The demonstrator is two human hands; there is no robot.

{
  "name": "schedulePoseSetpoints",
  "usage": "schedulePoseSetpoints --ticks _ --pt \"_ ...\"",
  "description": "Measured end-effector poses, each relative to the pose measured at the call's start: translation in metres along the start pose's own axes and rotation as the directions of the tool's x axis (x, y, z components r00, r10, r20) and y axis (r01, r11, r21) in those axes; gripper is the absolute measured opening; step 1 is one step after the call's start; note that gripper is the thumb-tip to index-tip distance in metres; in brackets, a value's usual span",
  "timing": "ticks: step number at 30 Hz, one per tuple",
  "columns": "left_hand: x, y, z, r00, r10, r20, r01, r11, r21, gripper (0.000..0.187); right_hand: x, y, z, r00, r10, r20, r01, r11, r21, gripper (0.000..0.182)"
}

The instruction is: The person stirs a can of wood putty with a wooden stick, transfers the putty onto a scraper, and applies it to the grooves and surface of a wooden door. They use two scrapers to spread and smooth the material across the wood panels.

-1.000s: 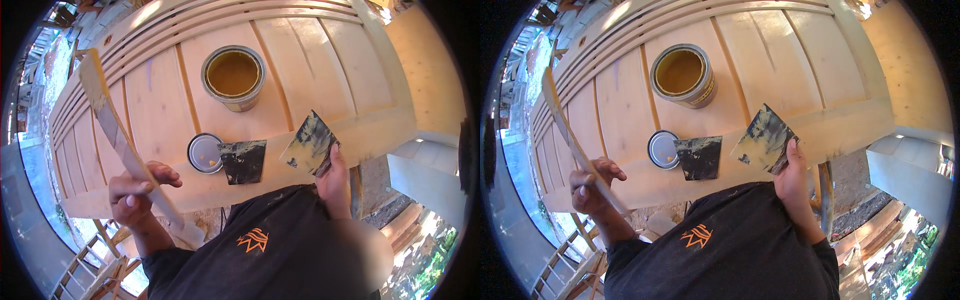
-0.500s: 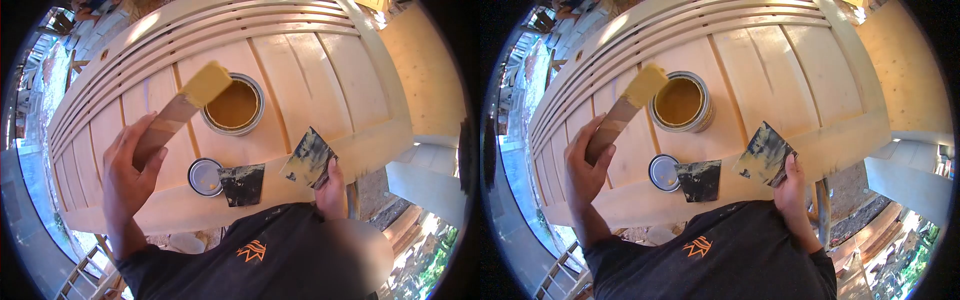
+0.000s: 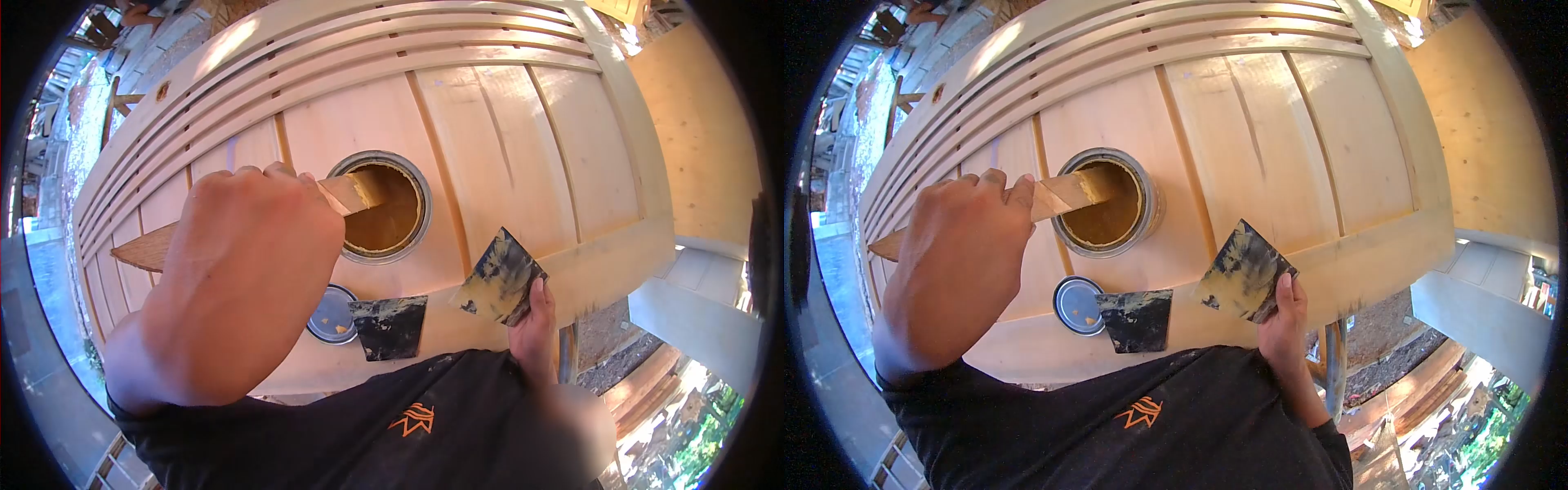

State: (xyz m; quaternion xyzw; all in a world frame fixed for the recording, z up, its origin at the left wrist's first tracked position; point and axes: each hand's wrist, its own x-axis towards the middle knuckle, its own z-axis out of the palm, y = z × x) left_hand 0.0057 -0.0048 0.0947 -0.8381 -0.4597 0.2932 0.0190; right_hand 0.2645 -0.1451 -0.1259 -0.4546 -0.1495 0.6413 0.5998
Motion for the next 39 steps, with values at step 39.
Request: schedulePoseSetpoints --ticks 39 --pt "-0.047 -0.018 0.042 0.886 -0.169 -0.431 0.060 0.965 -0.254 0.041 0.002 0.001 0.002 0.996 0.068 -0.063 -0.073 0.994 -0.079 0.038"
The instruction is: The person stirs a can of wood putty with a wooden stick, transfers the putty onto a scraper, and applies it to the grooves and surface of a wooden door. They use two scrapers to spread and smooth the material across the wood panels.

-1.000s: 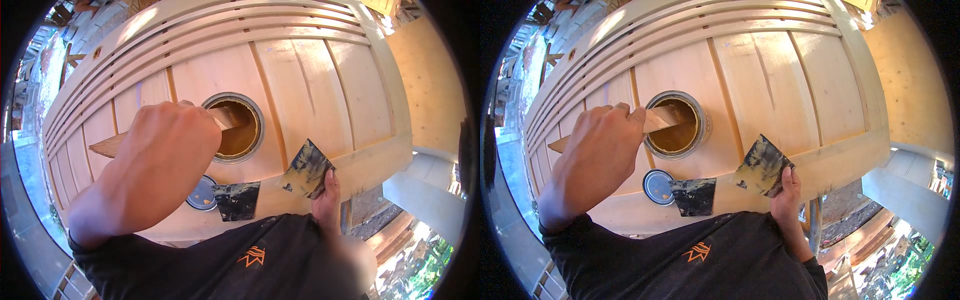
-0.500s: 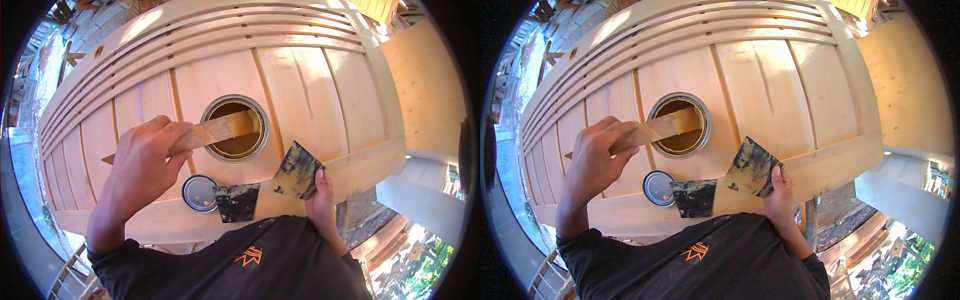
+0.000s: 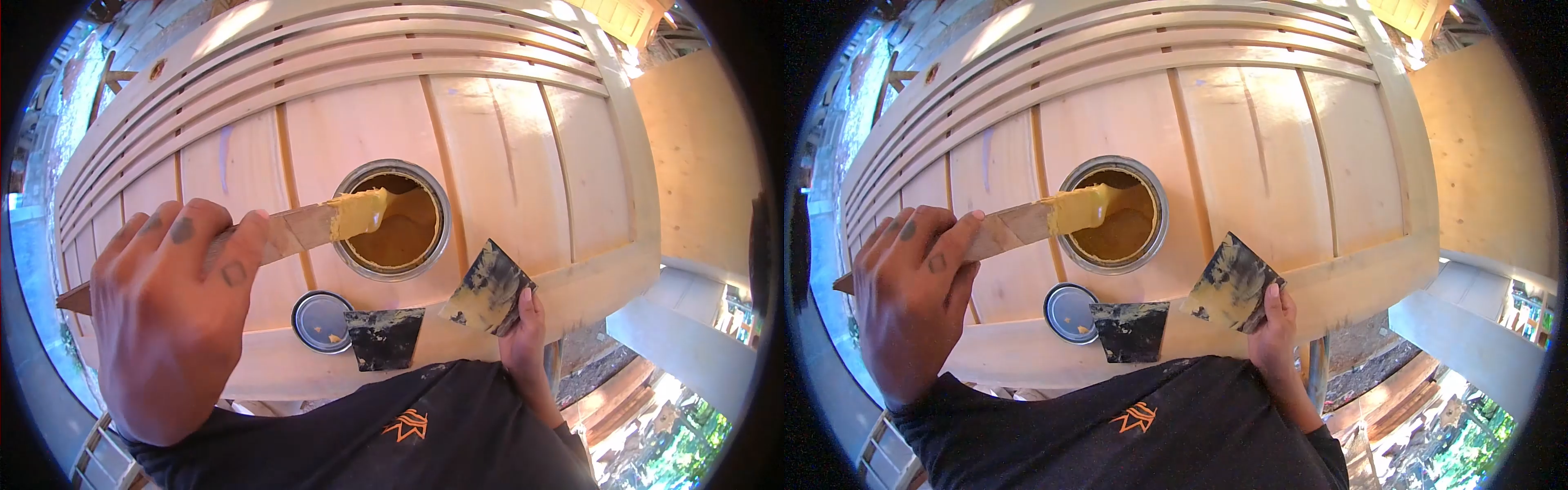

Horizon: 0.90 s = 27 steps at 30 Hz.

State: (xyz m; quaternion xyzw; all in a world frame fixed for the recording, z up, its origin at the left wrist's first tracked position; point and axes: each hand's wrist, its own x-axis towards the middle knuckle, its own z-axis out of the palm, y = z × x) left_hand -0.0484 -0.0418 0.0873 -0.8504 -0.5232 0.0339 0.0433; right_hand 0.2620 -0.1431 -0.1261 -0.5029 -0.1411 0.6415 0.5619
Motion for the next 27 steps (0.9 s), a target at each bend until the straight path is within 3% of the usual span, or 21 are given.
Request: schedulePoseSetpoints --ticks 8,14,17,21,27 --pt "0.022 0.015 0.015 0.993 0.039 0.111 -0.041 0.999 0.010 0.038 0.005 0.001 -0.006 0.999 0.005 0.037 -0.005 1.000 -0.003 0.037" --pt "0.035 0.010 0.028 0.994 0.088 0.069 -0.086 0.996 -0.031 0.035 0.005 -0.002 -0.006 1.000 -0.010 0.028 0.010 1.000 -0.011 0.037" --pt "0.036 0.009 0.035 0.980 0.200 0.026 -0.201 0.975 0.096 0.030 0.004 -0.001 -0.007 0.999 -0.009 0.049 0.009 1.000 -0.008 0.037" --pt "0.041 0.012 0.031 0.940 0.317 0.125 -0.335 0.927 0.168 0.025 0.004 -0.002 0.000 0.999 0.008 0.038 -0.007 1.000 -0.024 0.036" --pt "0.054 0.004 0.029 0.873 0.337 0.352 -0.348 0.937 -0.032 0.020 0.003 -0.004 0.006 1.000 -0.001 -0.024 0.000 0.999 -0.037 0.033"
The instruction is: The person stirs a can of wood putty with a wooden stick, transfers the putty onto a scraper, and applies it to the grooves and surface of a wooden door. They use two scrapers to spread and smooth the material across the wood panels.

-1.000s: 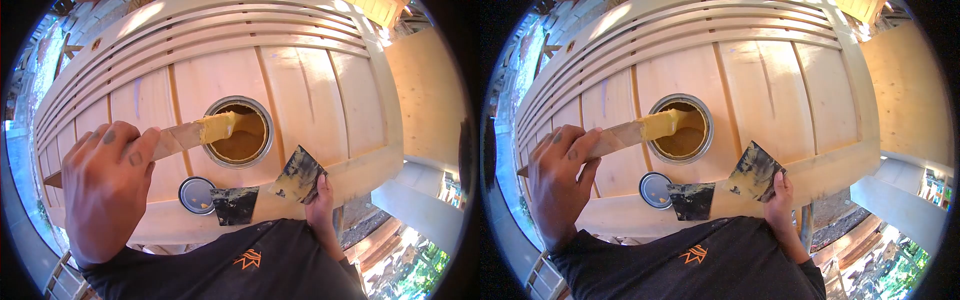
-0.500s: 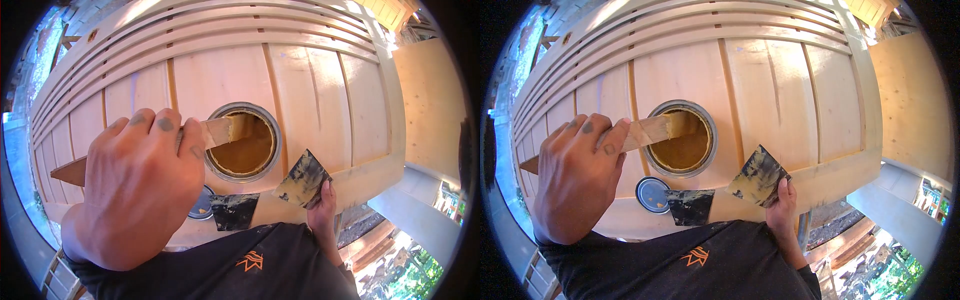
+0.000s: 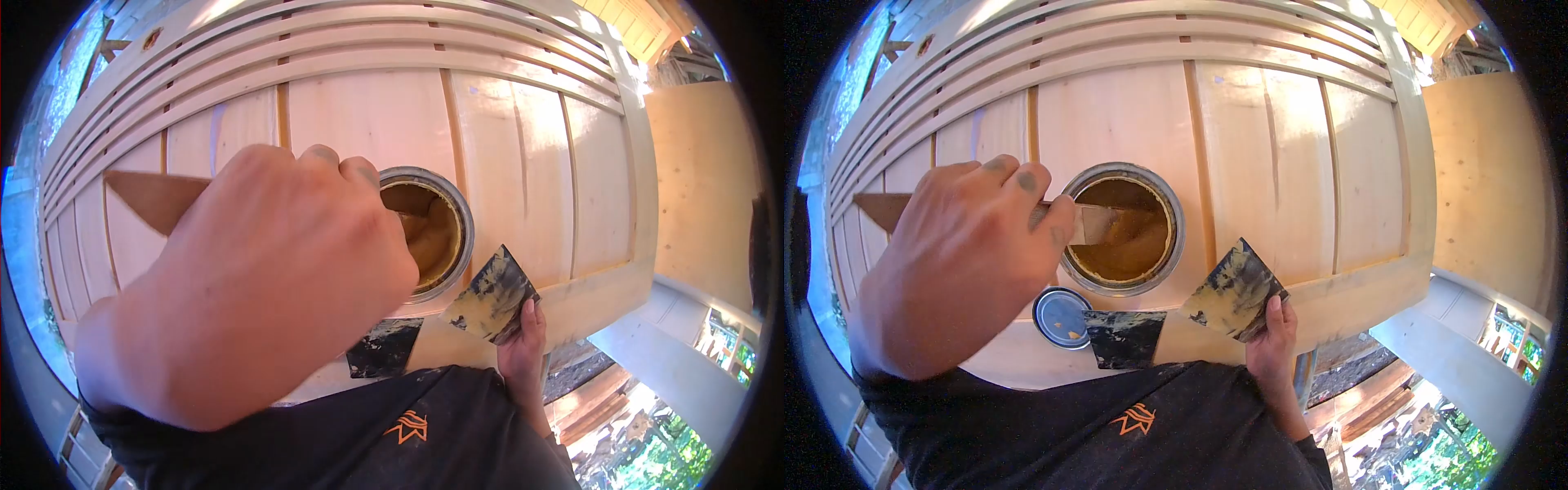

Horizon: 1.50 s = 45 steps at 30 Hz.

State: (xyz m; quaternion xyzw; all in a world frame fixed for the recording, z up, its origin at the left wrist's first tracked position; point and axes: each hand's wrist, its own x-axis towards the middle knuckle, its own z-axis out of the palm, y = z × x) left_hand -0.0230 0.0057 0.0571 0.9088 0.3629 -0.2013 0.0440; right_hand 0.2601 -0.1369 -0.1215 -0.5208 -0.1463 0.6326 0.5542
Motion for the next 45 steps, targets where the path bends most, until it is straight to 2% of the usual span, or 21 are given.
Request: schedulePoseSetpoints --ticks 4,8,11,14,17,20,26,29,30,31,33,35,36,39,40,43,44,45 --pt "0.006 -0.017 0.004 1.000 -0.015 0.022 0.019 0.985 -0.172 0.021 0.000 0.003 -0.003 1.000 -0.017 0.007 0.017 0.999 0.027 0.033" --pt "0.000 -0.026 0.019 0.984 -0.113 -0.138 0.057 0.934 -0.353 0.025 0.000 0.005 -0.003 1.000 -0.015 0.001 0.015 0.999 0.028 0.033" --pt "-0.004 -0.029 0.032 0.974 -0.173 -0.143 0.078 0.858 -0.508 0.028 -0.004 0.007 -0.016 0.998 -0.007 0.062 0.007 1.000 -0.007 0.036" --pt "-0.011 -0.032 0.045 0.950 -0.208 -0.232 0.019 0.782 -0.623 0.032 -0.001 0.006 -0.011 0.997 0.009 0.083 -0.009 1.000 0.007 0.035" --pt "-0.018 -0.035 0.044 0.956 -0.267 -0.119 0.098 0.675 -0.731 0.036 -0.003 0.004 -0.005 0.998 -0.008 0.067 0.008 1.000 -0.001 0.035" --pt "-0.033 -0.032 0.041 0.945 -0.301 -0.130 0.127 0.700 -0.702 0.038 -0.003 0.004 -0.004 0.996 -0.069 0.053 0.070 0.998 -0.008 0.035" --pt "-0.057 -0.032 0.047 0.893 -0.440 -0.092 0.198 0.569 -0.799 0.041 -0.006 0.000 -0.003 0.994 -0.102 -0.023 0.103 0.994 0.042 0.030" --pt "-0.067 -0.028 0.061 0.850 -0.508 -0.140 0.176 0.524 -0.833 0.042 -0.006 0.001 -0.009 0.995 -0.095 -0.028 0.097 0.992 0.085 0.029" --pt "-0.069 -0.025 0.062 0.850 -0.526 -0.030 0.246 0.447 -0.860 0.047 -0.006 0.000 -0.011 0.995 -0.096 0.003 0.095 0.991 0.099 0.031" --pt "-0.073 -0.020 0.076 0.840 -0.541 -0.037 0.242 0.434 -0.868 0.051 -0.009 0.001 -0.014 0.994 -0.103 0.033 0.099 0.989 0.110 0.032" --pt "-0.073 -0.012 0.095 0.843 -0.526 -0.115 0.180 0.477 -0.860 0.047 -0.011 0.001 -0.014 0.992 -0.115 0.056 0.107 0.986 0.126 0.034" --pt "-0.073 0.003 0.106 0.807 -0.586 -0.070 0.222 0.411 -0.884 0.040 -0.012 0.001 -0.014 0.991 -0.126 0.042 0.120 0.985 0.126 0.034" --pt "-0.074 0.010 0.112 0.786 -0.611 -0.093 0.233 0.433 -0.871 0.033 -0.013 -0.001 -0.011 0.991 -0.130 0.030 0.125 0.983 0.132 0.033" --pt "-0.078 0.029 0.114 0.730 -0.677 -0.091 0.327 0.464 -0.823 0.031 -0.016 -0.004 -0.005 0.991 -0.134 0.012 0.132 0.982 0.138 0.030" --pt "-0.079 0.034 0.116 0.730 -0.658 -0.185 0.296 0.548 -0.782 0.026 -0.016 -0.004 -0.004 0.991 -0.134 0.016 0.130 0.982 0.138 0.030" --pt "-0.078 0.044 0.115 0.690 -0.603 -0.400 0.178 0.678 -0.714 0.023 -0.017 -0.001 -0.005 0.989 -0.144 0.041 0.137 0.979 0.152 0.030" --pt "-0.077 0.047 0.116 0.665 -0.568 -0.485 0.151 0.738 -0.658 0.034 -0.017 0.001 -0.005 0.987 -0.151 0.051 0.141 0.977 0.160 0.030" --pt "-0.076 0.049 0.116 0.651 -0.565 -0.507 0.169 0.759 -0.628 0.034 -0.017 0.002 -0.006 0.986 -0.158 0.050 0.148 0.976 0.159 0.030"
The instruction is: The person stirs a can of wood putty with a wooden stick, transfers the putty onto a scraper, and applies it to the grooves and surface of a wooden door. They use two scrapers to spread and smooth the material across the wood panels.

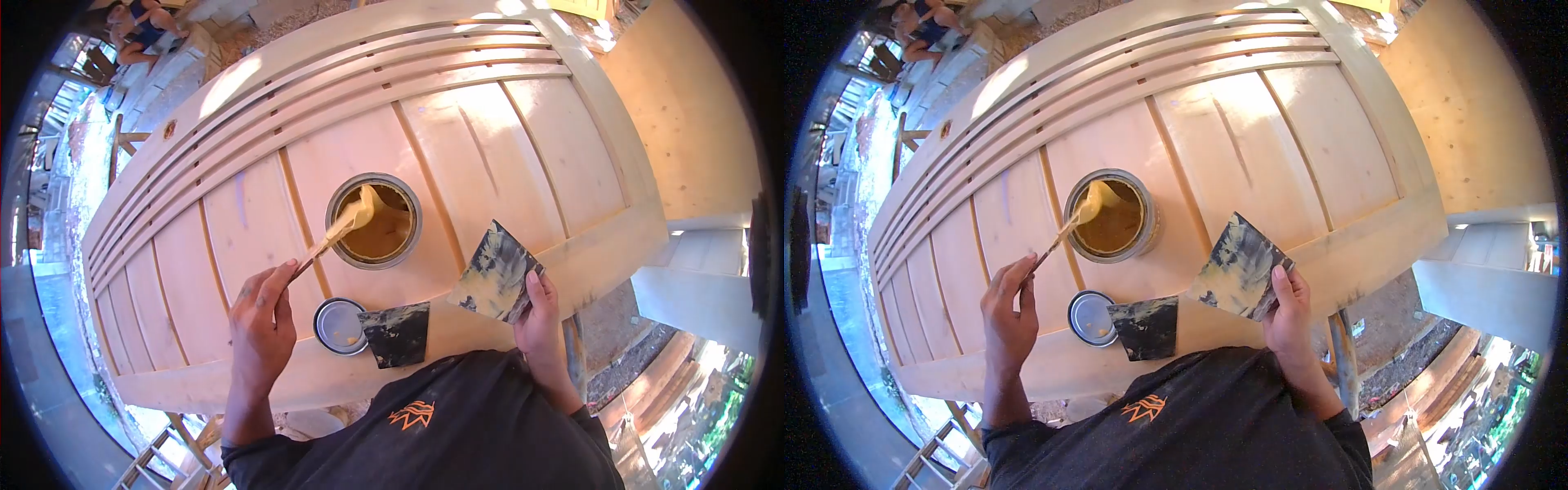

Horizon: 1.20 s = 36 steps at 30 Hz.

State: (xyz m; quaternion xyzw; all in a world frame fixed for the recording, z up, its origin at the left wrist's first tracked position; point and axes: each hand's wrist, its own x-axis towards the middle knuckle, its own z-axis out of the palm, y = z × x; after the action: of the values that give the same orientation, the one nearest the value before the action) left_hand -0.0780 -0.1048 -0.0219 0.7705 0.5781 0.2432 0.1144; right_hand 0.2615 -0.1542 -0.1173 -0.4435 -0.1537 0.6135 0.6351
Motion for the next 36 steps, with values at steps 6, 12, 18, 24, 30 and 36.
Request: schedulePoseSetpoints --ticks 6,12,18,24,30,36 --pt "-0.005 0.000 0.013 0.993 -0.012 -0.120 0.029 0.990 0.141 0.049 -0.003 -0.002 0.000 1.000 -0.027 -0.001 0.027 1.000 0.015 0.030" --pt "-0.003 -0.014 0.026 0.960 0.149 -0.236 -0.098 0.972 0.215 0.045 -0.006 -0.002 -0.002 0.999 -0.035 0.002 0.035 0.999 0.020 0.030" --pt "-0.003 -0.018 0.028 0.955 0.166 -0.247 -0.110 0.968 0.227 0.043 -0.007 -0.001 -0.003 0.999 -0.045 -0.002 0.045 0.998 0.036 0.028" --pt "-0.001 -0.011 0.026 0.984 -0.057 -0.171 0.019 0.975 -0.220 0.040 -0.010 0.000 -0.004 0.999 -0.037 -0.011 0.037 0.999 0.021 0.028" --pt "-0.002 -0.017 0.022 0.890 -0.313 0.332 0.445 0.435 -0.783 0.038 -0.013 -0.003 0.000 0.999 -0.046 0.012 0.046 0.999 0.017 0.028" --pt "0.000 -0.022 0.017 0.795 -0.157 0.586 0.607 0.243 -0.757 0.039 -0.015 0.001 -0.007 0.996 -0.079 0.033 0.077 0.996 0.041 0.029"
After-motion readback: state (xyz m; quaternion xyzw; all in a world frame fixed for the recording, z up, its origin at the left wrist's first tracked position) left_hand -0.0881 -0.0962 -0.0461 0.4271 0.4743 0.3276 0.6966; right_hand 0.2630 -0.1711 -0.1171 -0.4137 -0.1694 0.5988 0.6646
